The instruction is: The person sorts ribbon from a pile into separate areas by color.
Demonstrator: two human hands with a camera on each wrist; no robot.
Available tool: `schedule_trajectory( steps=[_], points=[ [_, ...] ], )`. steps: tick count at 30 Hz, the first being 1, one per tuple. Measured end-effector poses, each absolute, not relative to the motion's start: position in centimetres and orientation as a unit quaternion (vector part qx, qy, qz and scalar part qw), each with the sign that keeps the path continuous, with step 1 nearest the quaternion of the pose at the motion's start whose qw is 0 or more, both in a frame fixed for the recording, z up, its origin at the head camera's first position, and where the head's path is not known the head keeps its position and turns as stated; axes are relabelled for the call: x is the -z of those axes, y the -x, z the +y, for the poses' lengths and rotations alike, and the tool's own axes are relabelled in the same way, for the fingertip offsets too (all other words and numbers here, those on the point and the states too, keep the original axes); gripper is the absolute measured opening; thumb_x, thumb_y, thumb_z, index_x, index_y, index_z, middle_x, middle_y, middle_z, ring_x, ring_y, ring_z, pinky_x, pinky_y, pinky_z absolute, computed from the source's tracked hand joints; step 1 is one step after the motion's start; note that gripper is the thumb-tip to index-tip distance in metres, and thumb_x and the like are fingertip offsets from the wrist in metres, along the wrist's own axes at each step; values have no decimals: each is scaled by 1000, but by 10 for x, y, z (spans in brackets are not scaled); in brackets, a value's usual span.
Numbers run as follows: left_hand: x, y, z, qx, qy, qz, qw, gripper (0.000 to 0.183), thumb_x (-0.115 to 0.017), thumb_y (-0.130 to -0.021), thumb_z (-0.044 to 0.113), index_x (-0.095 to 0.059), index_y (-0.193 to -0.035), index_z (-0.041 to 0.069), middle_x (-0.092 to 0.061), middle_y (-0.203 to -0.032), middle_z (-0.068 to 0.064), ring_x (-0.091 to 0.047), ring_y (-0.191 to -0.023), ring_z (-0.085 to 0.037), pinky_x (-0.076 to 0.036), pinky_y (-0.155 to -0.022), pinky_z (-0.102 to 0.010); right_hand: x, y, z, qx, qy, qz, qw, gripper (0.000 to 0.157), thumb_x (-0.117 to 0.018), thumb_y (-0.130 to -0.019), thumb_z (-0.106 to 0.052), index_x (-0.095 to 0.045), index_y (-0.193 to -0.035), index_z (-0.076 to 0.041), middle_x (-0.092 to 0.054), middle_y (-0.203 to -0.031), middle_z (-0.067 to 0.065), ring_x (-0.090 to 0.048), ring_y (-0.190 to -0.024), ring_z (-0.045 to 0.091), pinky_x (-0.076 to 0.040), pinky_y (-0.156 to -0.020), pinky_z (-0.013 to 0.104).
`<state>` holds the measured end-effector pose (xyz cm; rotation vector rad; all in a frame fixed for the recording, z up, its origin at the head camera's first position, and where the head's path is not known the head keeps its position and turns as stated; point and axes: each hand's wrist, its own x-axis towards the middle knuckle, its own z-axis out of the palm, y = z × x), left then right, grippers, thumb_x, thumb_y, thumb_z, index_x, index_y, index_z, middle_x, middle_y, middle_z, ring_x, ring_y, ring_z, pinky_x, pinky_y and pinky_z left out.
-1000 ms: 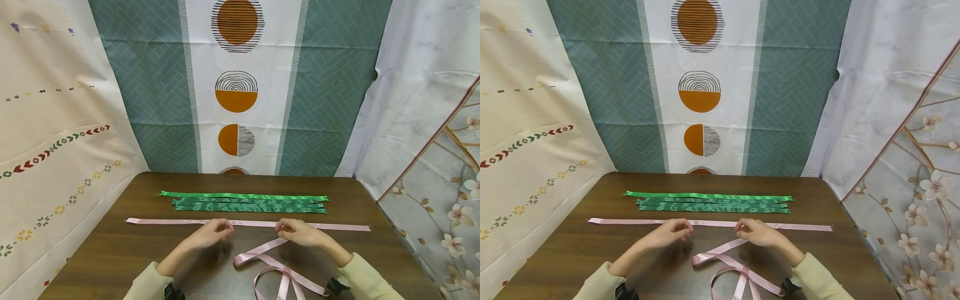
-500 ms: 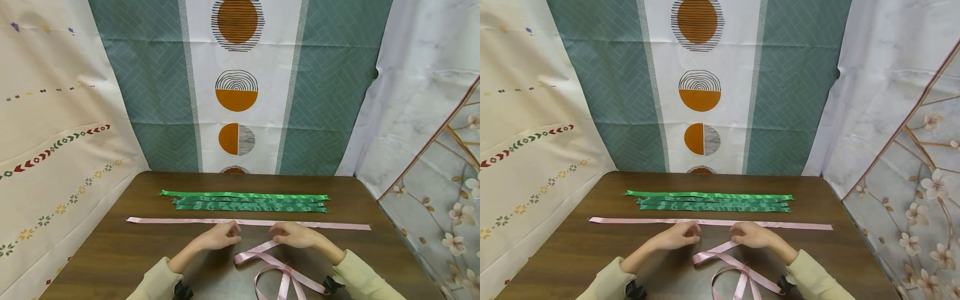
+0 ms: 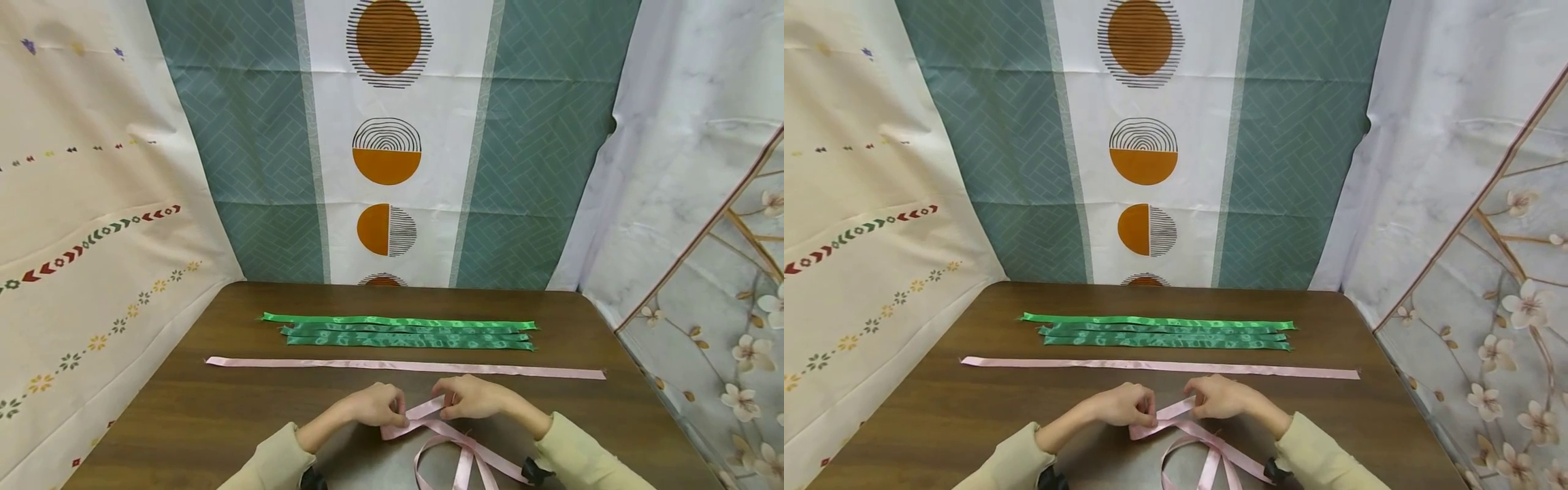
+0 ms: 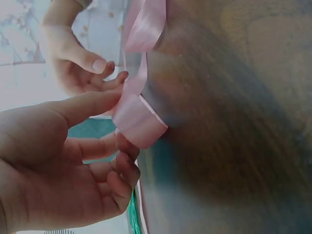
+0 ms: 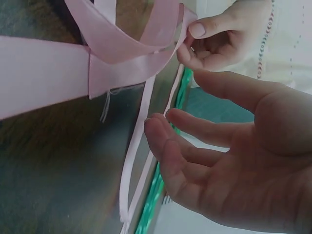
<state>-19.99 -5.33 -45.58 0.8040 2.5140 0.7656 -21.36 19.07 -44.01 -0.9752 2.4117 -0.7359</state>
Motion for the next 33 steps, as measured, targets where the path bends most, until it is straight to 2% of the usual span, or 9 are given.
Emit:
schedule_trajectory(
  steps=[4,9,13,17,20,22,25,30,33],
  points=[
    [457,198,-52,-270,-303,890,207,16,-71,-84,15,-63,-70,11,-48,-58,14,-43,-52,2,-34,-50,-16,441,211,187,256,348,873,228,35,-72,-85,-21,-60,-114,-8,-68,-89,0,-61,-79,2,-48,-68,22],
    [454,202,-54,-335,-320,857,226,12,-65,-89,12,-63,-78,9,-57,-66,9,-48,-56,1,-38,-55,-16,440,211,183,264,366,861,233,25,-68,-88,-22,-63,-110,-11,-66,-82,-4,-55,-69,-2,-45,-61,19],
    [447,207,-58,-419,-325,811,248,8,-60,-93,10,-62,-88,4,-61,-72,1,-50,-61,-2,-40,-57,-18,440,214,183,305,400,834,228,15,-61,-94,-26,-65,-101,-13,-62,-86,-8,-54,-76,-2,-46,-68,20],
    [439,207,-60,-492,-326,761,270,10,-57,-96,11,-59,-96,1,-60,-70,-2,-55,-62,-7,-50,-61,-28,436,218,184,389,402,785,265,17,-58,-97,-26,-64,-100,-10,-61,-96,-5,-56,-90,1,-48,-80,24],
    [431,206,-60,-516,-328,748,258,13,-57,-97,14,-58,-98,2,-59,-66,-1,-56,-61,-7,-53,-62,-33,431,219,184,445,388,749,301,22,-55,-99,-25,-60,-104,-4,-64,-101,3,-59,-94,4,-50,-83,26],
    [425,205,-59,-523,-326,749,244,13,-57,-97,16,-58,-98,3,-56,-64,0,-53,-57,-7,-50,-57,-30,429,219,183,478,383,725,314,26,-51,-101,-25,-56,-105,0,-66,-102,9,-61,-95,6,-52,-86,31],
    [416,204,-59,-527,-318,756,221,13,-57,-97,16,-59,-98,4,-54,-62,1,-49,-53,-8,-44,-51,-24,425,219,181,525,369,698,318,30,-47,-102,-25,-53,-106,4,-68,-98,10,-64,-93,11,-53,-85,35],
    [404,204,-63,-511,-312,779,187,14,-59,-96,18,-61,-97,4,-53,-63,1,-47,-54,-8,-40,-51,-22,419,220,181,542,339,719,271,29,-51,-100,-24,-58,-109,2,-54,-82,-3,-53,-73,6,-46,-66,22],
    [399,205,-70,-490,-320,793,171,14,-60,-96,19,-63,-96,5,-53,-62,-2,-46,-55,-7,-40,-52,-22,417,221,184,518,326,751,247,25,-55,-98,-24,-64,-109,-3,-51,-79,-5,-49,-69,5,-44,-63,21]
  ],
)
